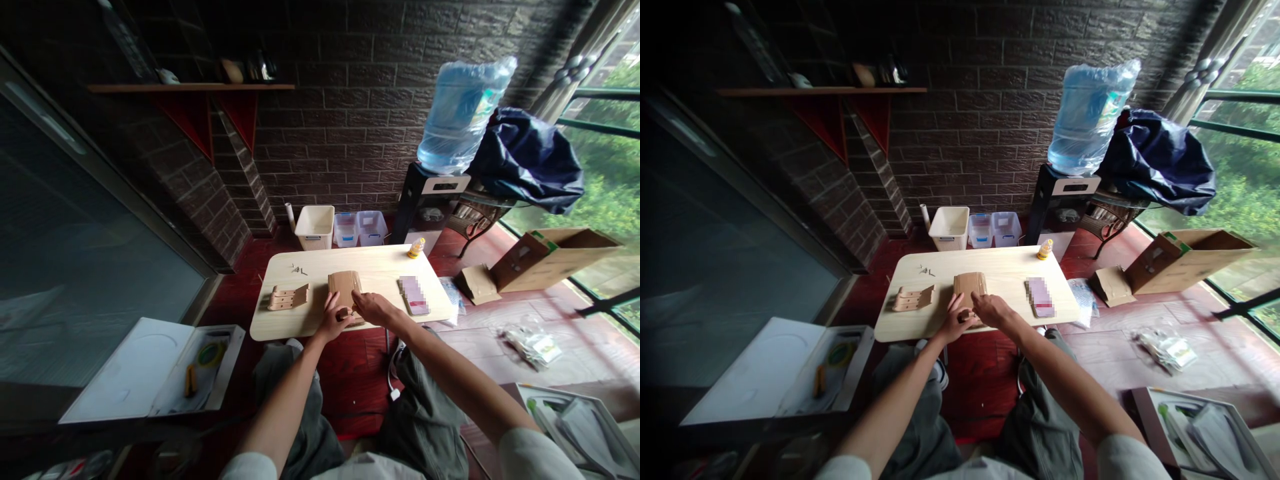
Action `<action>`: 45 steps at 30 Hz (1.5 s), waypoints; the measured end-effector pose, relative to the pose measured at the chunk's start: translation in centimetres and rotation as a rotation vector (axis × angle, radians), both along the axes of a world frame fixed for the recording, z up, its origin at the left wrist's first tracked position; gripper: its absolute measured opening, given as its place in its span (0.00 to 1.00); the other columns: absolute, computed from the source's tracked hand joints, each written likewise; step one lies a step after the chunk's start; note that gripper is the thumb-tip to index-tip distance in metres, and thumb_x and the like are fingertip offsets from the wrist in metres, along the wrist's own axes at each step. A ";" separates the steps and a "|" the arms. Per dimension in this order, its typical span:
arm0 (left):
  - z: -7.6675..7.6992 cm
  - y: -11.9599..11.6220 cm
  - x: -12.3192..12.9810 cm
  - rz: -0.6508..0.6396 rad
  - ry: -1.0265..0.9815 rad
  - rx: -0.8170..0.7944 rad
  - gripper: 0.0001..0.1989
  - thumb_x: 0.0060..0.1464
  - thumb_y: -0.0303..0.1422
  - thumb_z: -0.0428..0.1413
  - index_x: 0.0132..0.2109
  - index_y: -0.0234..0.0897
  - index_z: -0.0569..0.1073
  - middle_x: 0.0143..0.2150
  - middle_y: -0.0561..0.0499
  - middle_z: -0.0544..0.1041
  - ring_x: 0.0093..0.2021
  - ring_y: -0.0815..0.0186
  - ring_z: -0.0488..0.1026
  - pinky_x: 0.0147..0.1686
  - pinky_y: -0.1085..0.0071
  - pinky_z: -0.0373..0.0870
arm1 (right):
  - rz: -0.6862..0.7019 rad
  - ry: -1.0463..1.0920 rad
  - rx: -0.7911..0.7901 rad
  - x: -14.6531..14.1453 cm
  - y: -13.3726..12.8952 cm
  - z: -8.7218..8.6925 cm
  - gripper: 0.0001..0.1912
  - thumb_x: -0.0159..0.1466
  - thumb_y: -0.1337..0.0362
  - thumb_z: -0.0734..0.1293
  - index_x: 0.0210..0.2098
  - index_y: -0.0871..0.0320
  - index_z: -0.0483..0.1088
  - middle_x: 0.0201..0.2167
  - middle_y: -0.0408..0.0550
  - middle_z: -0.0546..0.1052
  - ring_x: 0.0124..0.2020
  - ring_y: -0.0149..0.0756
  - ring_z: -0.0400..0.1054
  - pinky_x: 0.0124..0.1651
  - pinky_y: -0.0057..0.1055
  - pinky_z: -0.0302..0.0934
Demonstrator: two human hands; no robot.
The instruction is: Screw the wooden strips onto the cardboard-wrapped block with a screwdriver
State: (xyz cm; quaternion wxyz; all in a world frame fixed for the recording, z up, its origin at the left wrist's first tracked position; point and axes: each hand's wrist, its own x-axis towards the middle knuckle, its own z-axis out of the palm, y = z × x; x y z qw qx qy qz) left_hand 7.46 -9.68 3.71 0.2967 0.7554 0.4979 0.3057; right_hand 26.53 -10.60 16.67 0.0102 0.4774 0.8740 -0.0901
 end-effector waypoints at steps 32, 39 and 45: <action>-0.9 -0.1 -0.1 0.037 0.032 0.029 0.12 0.53 0.38 0.61 0.44 0.43 0.80 0.72 0.51 0.57 0.74 0.49 0.42 0.69 0.49 0.51 | -0.027 0.064 -0.016 0.3 0.3 -0.9 0.12 0.71 0.62 0.58 0.51 0.62 0.61 0.38 0.55 0.79 0.37 0.40 0.75 0.34 0.30 0.58; -1.2 0.0 -0.1 0.043 0.029 0.030 0.12 0.52 0.38 0.62 0.45 0.43 0.79 0.73 0.52 0.54 0.74 0.49 0.40 0.69 0.51 0.51 | -0.027 0.111 -0.016 0.2 0.1 -1.0 0.12 0.70 0.63 0.58 0.51 0.60 0.61 0.39 0.53 0.79 0.37 0.38 0.74 0.35 0.29 0.57; -1.0 0.0 0.0 0.060 0.027 0.021 0.12 0.52 0.38 0.62 0.44 0.43 0.79 0.73 0.52 0.53 0.74 0.50 0.41 0.70 0.52 0.51 | 0.052 0.110 -0.046 0.3 0.7 -0.6 0.11 0.69 0.65 0.59 0.51 0.61 0.60 0.40 0.54 0.79 0.37 0.37 0.74 0.35 0.28 0.57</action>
